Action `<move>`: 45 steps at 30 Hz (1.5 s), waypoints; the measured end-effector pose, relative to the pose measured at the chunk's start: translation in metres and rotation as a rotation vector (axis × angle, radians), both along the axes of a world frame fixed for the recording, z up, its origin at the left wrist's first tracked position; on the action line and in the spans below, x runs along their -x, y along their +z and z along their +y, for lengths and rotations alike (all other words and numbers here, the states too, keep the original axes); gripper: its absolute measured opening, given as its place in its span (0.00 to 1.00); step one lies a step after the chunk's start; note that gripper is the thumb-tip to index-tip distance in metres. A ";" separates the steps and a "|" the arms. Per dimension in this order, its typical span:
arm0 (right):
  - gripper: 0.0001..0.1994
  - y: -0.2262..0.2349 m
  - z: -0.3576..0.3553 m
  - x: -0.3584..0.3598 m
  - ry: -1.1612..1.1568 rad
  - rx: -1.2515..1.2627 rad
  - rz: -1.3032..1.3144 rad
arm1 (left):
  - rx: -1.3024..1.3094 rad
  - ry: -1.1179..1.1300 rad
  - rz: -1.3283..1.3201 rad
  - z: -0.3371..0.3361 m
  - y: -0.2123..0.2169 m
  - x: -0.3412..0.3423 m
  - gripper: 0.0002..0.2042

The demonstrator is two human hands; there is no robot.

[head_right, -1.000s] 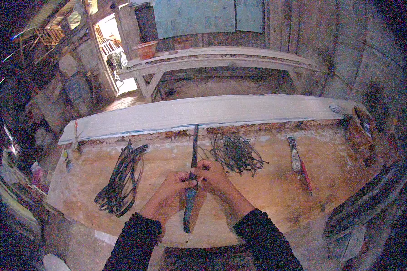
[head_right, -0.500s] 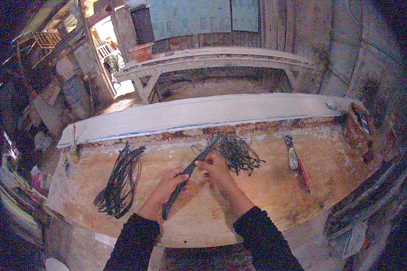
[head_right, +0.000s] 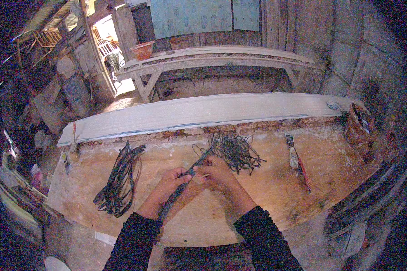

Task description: The person uses a red utility knife to cut a long black rubber strip into short segments on a wooden workbench. The person repeatedly slices the rubber, gathers the cut pieces, and then peels apart the layers of a rubber strip by hand.

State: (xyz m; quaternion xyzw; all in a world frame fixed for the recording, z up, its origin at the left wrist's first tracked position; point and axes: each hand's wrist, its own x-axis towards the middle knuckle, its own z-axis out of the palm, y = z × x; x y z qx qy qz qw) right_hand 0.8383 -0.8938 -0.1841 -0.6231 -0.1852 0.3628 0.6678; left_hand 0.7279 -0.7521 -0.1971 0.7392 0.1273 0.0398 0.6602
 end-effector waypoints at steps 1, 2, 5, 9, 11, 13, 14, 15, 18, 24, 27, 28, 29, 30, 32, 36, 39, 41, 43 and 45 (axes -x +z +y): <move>0.05 -0.004 -0.001 -0.004 -0.022 -0.015 0.027 | 0.007 -0.002 0.000 -0.001 0.000 -0.001 0.07; 0.05 -0.010 -0.002 -0.010 -0.042 -0.030 0.054 | 0.014 -0.004 -0.001 -0.002 0.000 -0.002 0.07; 0.05 -0.014 -0.001 -0.012 -0.087 -0.128 0.092 | -0.009 -0.039 -0.024 0.001 0.002 0.000 0.07; 0.06 -0.015 0.001 -0.012 -0.125 -0.236 0.185 | -0.010 -0.067 0.002 0.001 0.005 0.001 0.08; 0.08 -0.021 0.003 -0.013 -0.120 -0.224 0.158 | 0.012 -0.080 -0.010 0.000 0.001 0.001 0.09; 0.11 -0.020 0.004 -0.011 -0.088 -0.241 0.146 | 0.019 -0.088 0.006 0.001 -0.001 0.001 0.09; 0.12 -0.016 0.004 -0.008 -0.058 -0.264 0.147 | 0.022 -0.091 0.015 0.002 -0.002 0.001 0.09; 0.13 -0.013 0.004 -0.005 -0.028 -0.287 0.149 | 0.059 -0.062 0.035 0.002 -0.002 0.001 0.10; 0.15 -0.009 0.003 -0.003 -0.030 -0.314 0.171 | 0.154 0.004 0.065 -0.002 0.000 0.002 0.11; 0.12 -0.028 0.006 -0.010 -0.101 -0.221 0.136 | 0.096 0.058 -0.069 -0.006 -0.001 -0.001 0.10; 0.09 -0.018 0.005 -0.008 -0.082 -0.252 0.198 | 0.006 -0.004 -0.002 -0.006 0.003 0.001 0.09; 0.08 -0.018 0.005 -0.008 -0.117 -0.262 0.216 | -0.004 -0.031 0.013 -0.008 0.009 0.003 0.09; 0.08 -0.018 0.006 -0.008 -0.153 -0.273 0.234 | -0.013 -0.058 0.029 -0.010 0.011 0.003 0.08; 0.07 -0.019 0.006 -0.008 -0.188 -0.283 0.253 | 0.004 -0.076 0.028 -0.011 0.010 0.003 0.07; 0.10 -0.023 0.005 -0.015 -0.197 -0.272 0.204 | 0.035 -0.108 0.024 -0.014 0.008 0.005 0.06; 0.12 -0.017 0.001 -0.017 -0.227 -0.279 0.233 | -0.001 -0.192 0.012 -0.008 0.005 0.004 0.05; 0.12 -0.026 -0.004 -0.030 -0.232 -0.297 0.212 | 0.105 -0.236 0.056 -0.011 0.008 0.004 0.06; 0.11 -0.020 -0.006 -0.030 -0.234 -0.279 0.205 | 0.159 -0.258 0.071 -0.010 0.007 0.006 0.06; 0.12 -0.018 -0.007 -0.030 -0.257 -0.265 0.220 | 0.134 -0.278 0.067 -0.010 0.010 0.006 0.08; 0.12 -0.019 -0.007 -0.032 -0.301 -0.256 0.260 | 0.149 -0.293 0.053 -0.011 0.010 0.006 0.08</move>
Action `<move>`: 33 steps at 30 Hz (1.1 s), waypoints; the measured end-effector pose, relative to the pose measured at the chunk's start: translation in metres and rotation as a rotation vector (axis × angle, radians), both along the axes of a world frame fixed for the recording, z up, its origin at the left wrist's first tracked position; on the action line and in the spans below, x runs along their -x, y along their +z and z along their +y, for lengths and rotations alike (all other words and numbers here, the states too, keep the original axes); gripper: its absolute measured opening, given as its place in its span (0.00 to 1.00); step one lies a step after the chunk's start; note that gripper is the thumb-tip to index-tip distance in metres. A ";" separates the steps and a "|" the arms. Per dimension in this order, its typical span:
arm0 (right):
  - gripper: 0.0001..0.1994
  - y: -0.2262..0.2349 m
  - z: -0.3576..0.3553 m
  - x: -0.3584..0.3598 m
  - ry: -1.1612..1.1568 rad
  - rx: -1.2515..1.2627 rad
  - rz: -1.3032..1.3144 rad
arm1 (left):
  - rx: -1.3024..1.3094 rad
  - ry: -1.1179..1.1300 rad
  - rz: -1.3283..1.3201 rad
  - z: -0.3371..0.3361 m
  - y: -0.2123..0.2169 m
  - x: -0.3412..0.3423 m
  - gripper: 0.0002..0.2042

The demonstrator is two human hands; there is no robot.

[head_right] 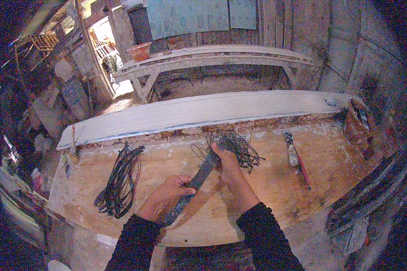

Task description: The person uses a red utility knife to cut a long black rubber strip into short segments on a wooden workbench. The person repeatedly slices the rubber, gathers the cut pieces, and then peels apart the layers of a rubber strip by hand.

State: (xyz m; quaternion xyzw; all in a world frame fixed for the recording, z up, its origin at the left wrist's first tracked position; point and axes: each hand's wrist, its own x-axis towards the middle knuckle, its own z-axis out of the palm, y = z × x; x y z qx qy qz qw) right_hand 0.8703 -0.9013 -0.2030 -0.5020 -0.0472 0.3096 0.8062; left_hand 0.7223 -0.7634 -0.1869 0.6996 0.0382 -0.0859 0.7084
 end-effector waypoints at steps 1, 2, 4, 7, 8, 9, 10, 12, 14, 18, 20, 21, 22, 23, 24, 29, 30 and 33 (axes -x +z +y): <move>0.12 0.001 0.001 0.000 -0.007 -0.002 0.022 | 0.029 0.004 -0.007 0.000 -0.002 0.001 0.08; 0.13 0.002 0.001 0.000 -0.014 -0.003 0.045 | 0.057 0.008 -0.013 0.000 -0.003 0.002 0.07; 0.13 0.005 0.002 0.000 -0.036 -0.020 0.095 | 0.006 -0.006 -0.009 0.001 -0.002 0.002 0.08; 0.13 0.006 0.004 0.000 -0.071 -0.035 0.162 | -0.002 -0.039 -0.060 0.001 -0.003 0.001 0.07; 0.12 0.005 0.006 0.000 -0.076 -0.020 0.173 | 0.005 -0.051 -0.086 0.002 -0.004 0.001 0.07; 0.12 0.002 0.007 -0.001 -0.081 -0.006 0.184 | -0.017 -0.051 -0.103 0.004 -0.006 0.001 0.07; 0.13 -0.002 0.007 -0.002 -0.041 0.015 0.137 | -0.039 -0.052 -0.120 0.006 -0.009 0.000 0.07; 0.14 -0.013 0.007 -0.003 0.037 0.057 0.041 | 0.025 -0.010 -0.192 0.008 -0.012 0.000 0.08; 0.15 -0.008 0.011 0.011 0.102 0.244 -0.105 | 0.197 0.086 -0.298 0.009 -0.011 0.002 0.09; 0.18 -0.021 0.016 0.018 0.172 0.444 -0.259 | 0.222 0.269 -0.435 0.004 0.012 0.002 0.11; 0.19 -0.007 0.016 0.026 0.168 0.459 -0.266 | 0.242 0.202 -0.500 0.011 0.012 0.007 0.12; 0.19 -0.002 0.016 0.029 0.165 0.466 -0.269 | 0.258 0.138 -0.456 0.013 0.008 0.008 0.12; 0.20 -0.003 0.015 0.026 0.124 0.434 -0.268 | 0.278 0.065 -0.413 0.013 0.005 0.007 0.12; 0.21 -0.006 0.014 0.021 0.082 0.402 -0.266 | 0.297 -0.007 -0.370 0.012 0.003 0.006 0.12; 0.21 -0.006 0.013 0.019 0.042 0.368 -0.264 | 0.287 0.004 -0.373 0.010 0.003 0.006 0.12; 0.23 0.003 0.011 0.021 0.257 0.256 -0.022 | -0.216 0.412 -0.338 0.007 0.003 0.001 0.09; 0.24 0.003 0.012 0.022 0.357 0.153 0.085 | -0.109 0.530 -0.339 0.010 -0.004 -0.002 0.08; 0.21 0.032 0.018 0.066 0.410 0.298 -0.272 | 0.107 0.773 -0.374 0.015 -0.023 -0.011 0.07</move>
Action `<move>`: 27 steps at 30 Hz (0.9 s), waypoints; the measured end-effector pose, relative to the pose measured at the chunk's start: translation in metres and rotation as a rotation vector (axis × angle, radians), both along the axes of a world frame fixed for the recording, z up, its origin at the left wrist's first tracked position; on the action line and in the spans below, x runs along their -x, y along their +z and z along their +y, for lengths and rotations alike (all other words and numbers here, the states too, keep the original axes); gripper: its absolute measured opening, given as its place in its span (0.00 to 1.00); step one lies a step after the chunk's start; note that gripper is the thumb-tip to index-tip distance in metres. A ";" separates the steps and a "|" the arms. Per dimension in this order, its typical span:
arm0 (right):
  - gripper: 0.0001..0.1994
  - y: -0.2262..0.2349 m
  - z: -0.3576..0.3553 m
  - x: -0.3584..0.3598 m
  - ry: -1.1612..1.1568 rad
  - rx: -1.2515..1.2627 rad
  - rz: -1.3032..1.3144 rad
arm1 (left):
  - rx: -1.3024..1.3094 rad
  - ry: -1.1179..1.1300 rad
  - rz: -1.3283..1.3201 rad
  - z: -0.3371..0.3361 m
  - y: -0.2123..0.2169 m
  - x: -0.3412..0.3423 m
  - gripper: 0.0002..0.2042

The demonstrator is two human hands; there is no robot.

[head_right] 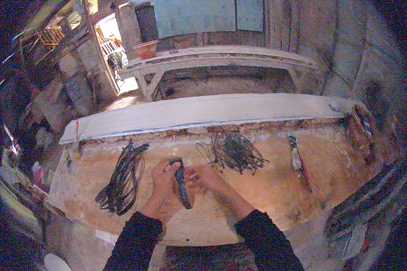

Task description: The person uses a red utility knife to cut a long black rubber strip into short segments on a wooden workbench. The person repeatedly slices the rubber, gathers the cut pieces, and then peels apart the layers of a rubber strip by hand.

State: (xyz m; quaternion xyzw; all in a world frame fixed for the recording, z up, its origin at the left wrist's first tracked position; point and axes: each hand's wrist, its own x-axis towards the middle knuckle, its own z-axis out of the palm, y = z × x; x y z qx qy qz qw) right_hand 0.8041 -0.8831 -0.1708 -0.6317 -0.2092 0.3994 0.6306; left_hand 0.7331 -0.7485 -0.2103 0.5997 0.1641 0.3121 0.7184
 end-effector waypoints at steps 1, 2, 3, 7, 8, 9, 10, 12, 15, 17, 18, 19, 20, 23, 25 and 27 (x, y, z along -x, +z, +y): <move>0.19 -0.008 0.001 0.006 0.047 -0.040 0.002 | -0.025 0.001 -0.028 -0.004 0.004 -0.001 0.07; 0.18 -0.022 0.002 0.011 0.096 -0.081 0.007 | -0.051 0.003 -0.053 -0.006 0.007 0.000 0.07; 0.16 -0.032 0.003 0.011 0.144 -0.122 0.012 | -0.113 -0.015 -0.019 -0.007 0.009 0.001 0.07; 0.10 -0.040 0.010 0.012 0.140 -0.194 0.101 | -0.162 -0.089 0.039 -0.003 0.006 0.002 0.07; 0.09 -0.039 0.010 0.013 0.142 -0.207 0.110 | -0.125 -0.105 0.035 -0.002 0.004 0.002 0.07; 0.08 -0.037 0.011 0.014 0.143 -0.221 0.119 | -0.105 -0.073 0.052 -0.001 0.002 0.002 0.07; 0.08 -0.035 0.010 0.014 0.143 -0.233 0.129 | -0.084 -0.041 0.070 -0.002 0.006 0.002 0.06; 0.08 -0.026 0.006 0.015 0.193 -0.171 0.149 | 0.023 -0.003 0.076 -0.001 0.007 0.000 0.06; 0.08 -0.024 0.004 0.016 0.234 -0.115 0.132 | 0.164 0.014 0.038 0.005 0.005 0.000 0.06; 0.08 -0.023 0.004 0.016 0.222 -0.094 0.110 | 0.111 0.006 0.011 0.006 0.008 0.001 0.06; 0.08 -0.023 0.003 0.016 0.206 -0.086 0.106 | 0.073 0.013 -0.002 0.008 0.005 0.000 0.06; 0.08 -0.022 0.003 0.016 0.189 -0.078 0.101 | 0.036 0.020 -0.015 0.010 0.004 -0.002 0.06; 0.08 -0.019 0.003 0.016 0.173 -0.046 0.084 | 0.000 0.028 -0.028 0.011 0.003 -0.003 0.06; 0.07 -0.015 0.003 0.014 0.075 -0.005 -0.059 | 0.083 0.024 0.017 0.009 0.008 -0.001 0.07; 0.07 -0.027 0.007 0.010 -0.047 -0.045 -0.281 | -0.030 0.032 0.016 0.011 0.007 -0.002 0.07; 0.06 -0.031 0.006 0.007 -0.100 -0.118 -0.279 | -0.075 0.032 -0.010 0.011 0.008 -0.003 0.07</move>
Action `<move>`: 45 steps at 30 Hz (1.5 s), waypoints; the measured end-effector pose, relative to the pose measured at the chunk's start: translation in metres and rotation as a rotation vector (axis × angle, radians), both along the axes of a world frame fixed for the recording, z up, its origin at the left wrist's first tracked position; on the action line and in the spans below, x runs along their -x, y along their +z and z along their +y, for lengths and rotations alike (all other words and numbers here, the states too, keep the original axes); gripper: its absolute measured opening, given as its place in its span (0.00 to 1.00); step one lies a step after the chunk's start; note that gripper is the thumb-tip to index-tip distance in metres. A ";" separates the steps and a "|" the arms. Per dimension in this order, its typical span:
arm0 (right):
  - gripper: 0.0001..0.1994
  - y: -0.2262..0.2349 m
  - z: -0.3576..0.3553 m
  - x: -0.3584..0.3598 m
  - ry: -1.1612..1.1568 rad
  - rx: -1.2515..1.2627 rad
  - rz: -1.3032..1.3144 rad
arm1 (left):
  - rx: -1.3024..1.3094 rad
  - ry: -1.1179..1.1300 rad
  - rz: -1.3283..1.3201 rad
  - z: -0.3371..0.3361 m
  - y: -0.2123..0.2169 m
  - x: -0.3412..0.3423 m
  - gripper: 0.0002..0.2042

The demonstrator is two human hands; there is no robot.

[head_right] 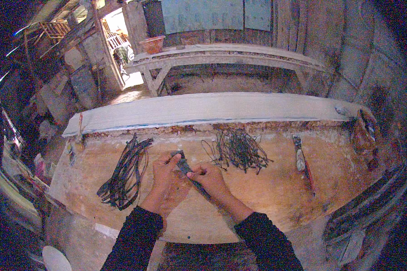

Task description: The person uses a red utility knife to cut a long black rubber strip into short segments on a wooden workbench. The person repeatedly slices the rubber, gathers the cut pieces, and then peels apart the layers of a rubber strip by hand.

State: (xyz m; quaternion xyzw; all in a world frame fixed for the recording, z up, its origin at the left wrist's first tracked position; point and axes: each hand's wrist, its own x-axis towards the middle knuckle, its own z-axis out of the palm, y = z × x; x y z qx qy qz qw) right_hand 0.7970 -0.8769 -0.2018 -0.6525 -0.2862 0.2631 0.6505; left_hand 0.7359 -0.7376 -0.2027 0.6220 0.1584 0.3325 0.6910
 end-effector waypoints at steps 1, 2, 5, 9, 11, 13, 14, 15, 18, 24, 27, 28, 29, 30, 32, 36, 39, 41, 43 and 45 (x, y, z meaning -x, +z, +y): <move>0.06 0.000 0.000 -0.001 -0.018 -0.040 0.003 | 0.011 -0.002 -0.022 -0.002 0.003 0.000 0.07; 0.07 0.002 -0.001 -0.001 0.014 -0.025 0.045 | 0.021 -0.004 -0.044 -0.003 0.004 0.000 0.07; 0.08 0.009 -0.002 -0.001 0.077 0.002 0.147 | -0.017 -0.010 -0.069 0.002 -0.001 0.000 0.07; 0.08 0.006 -0.001 -0.001 0.084 -0.039 0.183 | -0.051 0.065 -0.063 0.007 -0.012 -0.002 0.09; 0.07 0.005 -0.001 -0.002 0.127 -0.095 0.248 | -0.143 0.127 -0.075 0.008 -0.011 -0.002 0.10; 0.06 0.008 -0.003 -0.002 0.202 -0.169 0.363 | -0.136 0.067 -0.047 0.006 -0.002 0.002 0.12; 0.06 0.011 -0.004 -0.002 0.220 -0.174 0.391 | -0.132 0.036 -0.033 0.004 0.002 0.003 0.12; 0.06 0.013 -0.005 -0.003 0.238 -0.178 0.419 | -0.102 0.040 -0.045 0.004 0.001 0.001 0.13; 0.05 0.006 -0.005 -0.004 0.289 -0.142 0.429 | -0.058 0.049 -0.049 0.002 -0.001 -0.001 0.13; 0.07 0.018 -0.010 0.000 0.411 0.027 0.477 | -0.109 0.055 -0.024 0.001 -0.002 0.000 0.13; 0.05 0.016 -0.008 0.002 0.452 0.104 0.428 | -0.069 0.099 -0.030 0.007 -0.007 0.000 0.14; 0.05 0.016 -0.008 0.002 0.456 0.126 0.389 | -0.017 0.117 -0.031 0.010 -0.012 -0.003 0.14; 0.05 0.013 -0.008 0.003 0.456 0.128 0.377 | 0.014 0.128 -0.040 0.013 -0.017 -0.005 0.14; 0.05 0.008 -0.006 0.003 0.457 0.130 0.365 | 0.046 0.140 -0.050 0.017 -0.021 -0.007 0.14; 0.06 0.003 -0.004 0.003 0.466 0.138 0.340 | 0.045 0.165 -0.084 0.023 -0.025 -0.007 0.14; 0.08 -0.001 -0.004 0.004 0.467 0.157 0.265 | 0.047 0.229 -0.128 0.022 -0.015 -0.006 0.13; 0.08 0.004 -0.003 0.007 0.480 0.144 0.170 | 0.269 0.195 -0.133 0.018 -0.001 0.002 0.12; 0.08 0.007 -0.006 0.007 0.491 0.134 0.118 | 0.351 0.163 -0.157 0.003 0.024 0.005 0.11; 0.08 0.008 -0.006 0.008 0.519 0.127 0.084 | 0.354 0.197 -0.136 0.002 0.033 0.007 0.11; 0.08 0.009 -0.007 0.009 0.518 0.114 0.098 | 0.290 0.227 -0.128 0.006 0.030 0.008 0.11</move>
